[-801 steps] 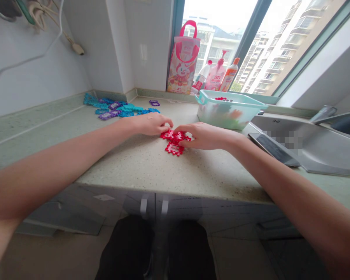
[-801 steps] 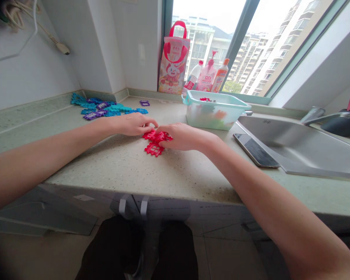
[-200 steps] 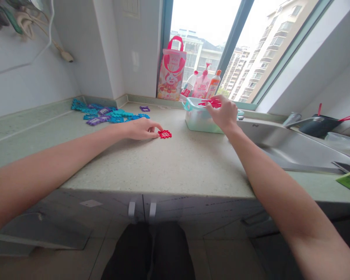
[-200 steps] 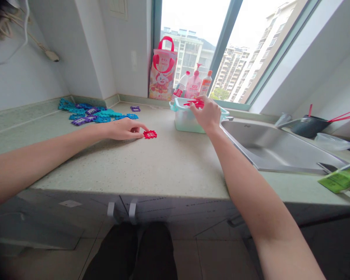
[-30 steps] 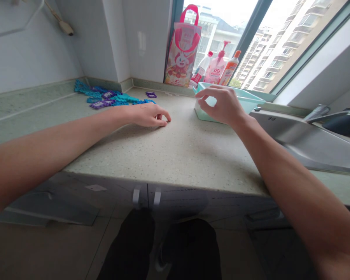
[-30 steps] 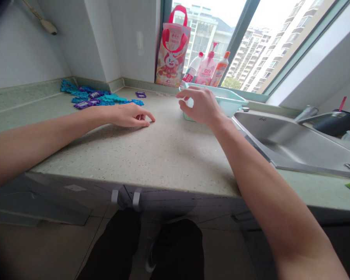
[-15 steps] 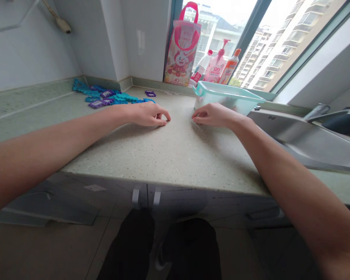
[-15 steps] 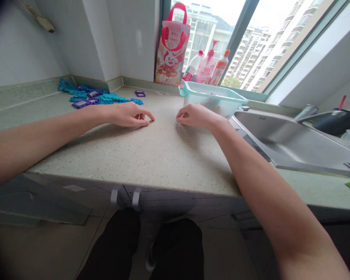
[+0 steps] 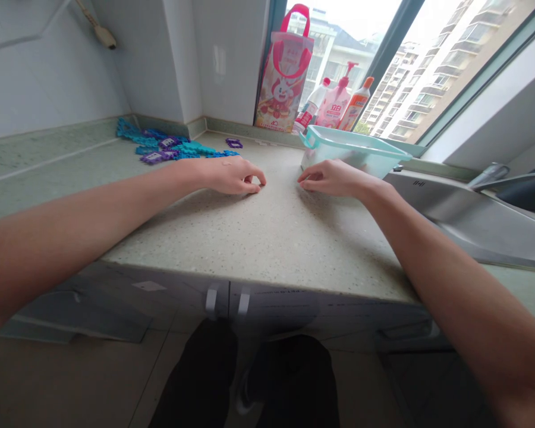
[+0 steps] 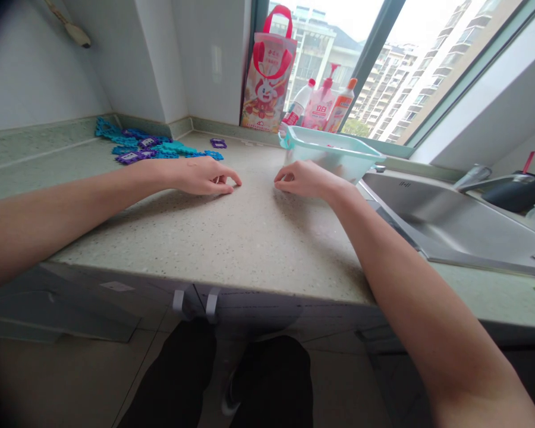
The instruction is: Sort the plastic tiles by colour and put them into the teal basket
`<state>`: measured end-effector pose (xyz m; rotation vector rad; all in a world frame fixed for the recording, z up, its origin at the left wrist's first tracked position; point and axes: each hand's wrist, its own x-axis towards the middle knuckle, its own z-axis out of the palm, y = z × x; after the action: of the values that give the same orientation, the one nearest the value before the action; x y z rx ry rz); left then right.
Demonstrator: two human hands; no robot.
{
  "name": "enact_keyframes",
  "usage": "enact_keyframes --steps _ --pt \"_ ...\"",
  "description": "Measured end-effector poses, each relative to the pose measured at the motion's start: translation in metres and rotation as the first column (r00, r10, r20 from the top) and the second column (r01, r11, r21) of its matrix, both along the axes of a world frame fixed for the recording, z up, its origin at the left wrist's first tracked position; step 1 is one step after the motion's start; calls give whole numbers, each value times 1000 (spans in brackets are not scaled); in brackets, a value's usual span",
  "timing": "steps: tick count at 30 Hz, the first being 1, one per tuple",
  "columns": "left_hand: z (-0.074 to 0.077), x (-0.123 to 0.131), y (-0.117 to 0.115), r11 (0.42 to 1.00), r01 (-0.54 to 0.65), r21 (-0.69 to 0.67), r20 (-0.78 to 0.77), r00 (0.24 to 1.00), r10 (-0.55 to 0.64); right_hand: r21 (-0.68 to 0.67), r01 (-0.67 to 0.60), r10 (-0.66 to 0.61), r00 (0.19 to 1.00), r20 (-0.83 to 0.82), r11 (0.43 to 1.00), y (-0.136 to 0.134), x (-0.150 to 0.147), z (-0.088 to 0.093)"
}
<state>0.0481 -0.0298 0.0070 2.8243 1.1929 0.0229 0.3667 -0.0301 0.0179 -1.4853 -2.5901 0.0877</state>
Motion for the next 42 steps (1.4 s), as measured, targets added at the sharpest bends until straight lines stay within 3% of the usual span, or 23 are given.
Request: enact_keyframes --steps 21,42 --pt "3 4 -7 1000 -16 11 -44 999 17 -32 -7 11 994 109 999 -14 -17 4" --pt "4 4 -6 1000 -6 4 -33 999 6 -32 -44 47 995 84 999 -19 -24 3"
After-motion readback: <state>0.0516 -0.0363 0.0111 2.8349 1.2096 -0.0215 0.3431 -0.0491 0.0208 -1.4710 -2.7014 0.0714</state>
